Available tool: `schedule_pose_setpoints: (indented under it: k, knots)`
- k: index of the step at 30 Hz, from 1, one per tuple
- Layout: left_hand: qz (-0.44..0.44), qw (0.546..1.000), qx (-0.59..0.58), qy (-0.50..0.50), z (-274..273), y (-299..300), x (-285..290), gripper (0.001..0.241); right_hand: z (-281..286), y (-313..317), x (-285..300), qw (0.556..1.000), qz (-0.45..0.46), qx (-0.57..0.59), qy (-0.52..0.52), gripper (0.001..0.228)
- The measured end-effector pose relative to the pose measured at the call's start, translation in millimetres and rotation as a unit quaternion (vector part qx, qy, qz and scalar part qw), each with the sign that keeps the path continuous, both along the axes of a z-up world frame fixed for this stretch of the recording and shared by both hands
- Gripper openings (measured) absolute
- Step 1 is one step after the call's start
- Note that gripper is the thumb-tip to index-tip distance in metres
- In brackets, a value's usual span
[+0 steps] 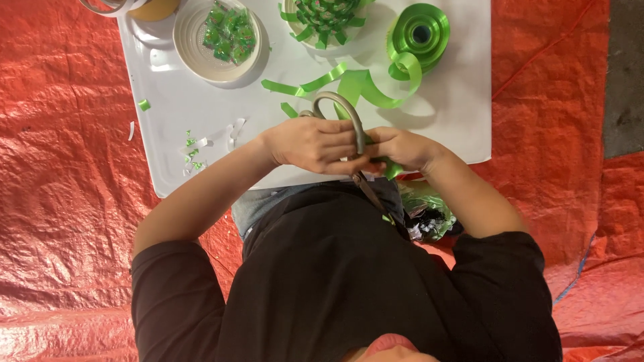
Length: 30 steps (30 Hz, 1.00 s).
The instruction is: The person cuts a green ribbon into short segments using scissors, then folds and trims the ends of each piece. The cut pieces are placed on a white table alongside a roll of ribbon and a small bowl of green candies.
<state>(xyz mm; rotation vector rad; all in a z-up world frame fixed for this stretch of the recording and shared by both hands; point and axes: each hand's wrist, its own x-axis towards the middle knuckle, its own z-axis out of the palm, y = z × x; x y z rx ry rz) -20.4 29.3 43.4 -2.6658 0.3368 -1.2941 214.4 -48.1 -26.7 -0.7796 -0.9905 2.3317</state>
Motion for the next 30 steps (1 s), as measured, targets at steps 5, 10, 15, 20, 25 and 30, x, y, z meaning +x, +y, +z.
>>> schedule_pose_setpoints:
  k: [5,10,15,20,25,30]
  knots:
    - [0.040,0.976,-0.207,-0.044,-3.9,-1.8,-27.5,0.025,6.0,4.4,-0.6,0.997,-0.063,-0.026,0.044,0.022]
    - [0.197,0.771,-0.599,-0.095,-34.0,-45.3,-72.3,0.035,4.0,9.1,1.3,0.987,-0.156,-0.018,0.027,0.026]
    - [0.262,0.639,-0.720,0.067,-14.4,-76.6,-84.1,0.049,-2.1,9.8,-9.8,0.969,-0.242,0.039,-0.041,0.024]
    - [0.301,0.600,-0.705,0.229,2.0,-73.7,-84.8,0.069,-9.9,11.5,-28.3,0.962,-0.268,0.043,-0.041,0.025]
    - [0.313,0.615,-0.672,0.268,1.1,-63.4,-82.2,0.073,-20.9,11.4,-48.2,0.963,-0.264,0.050,-0.035,0.025]
    - [0.318,0.628,-0.638,0.312,1.1,-56.5,-75.3,0.075,-4.6,10.7,-64.0,0.965,-0.242,0.090,-0.050,0.020]
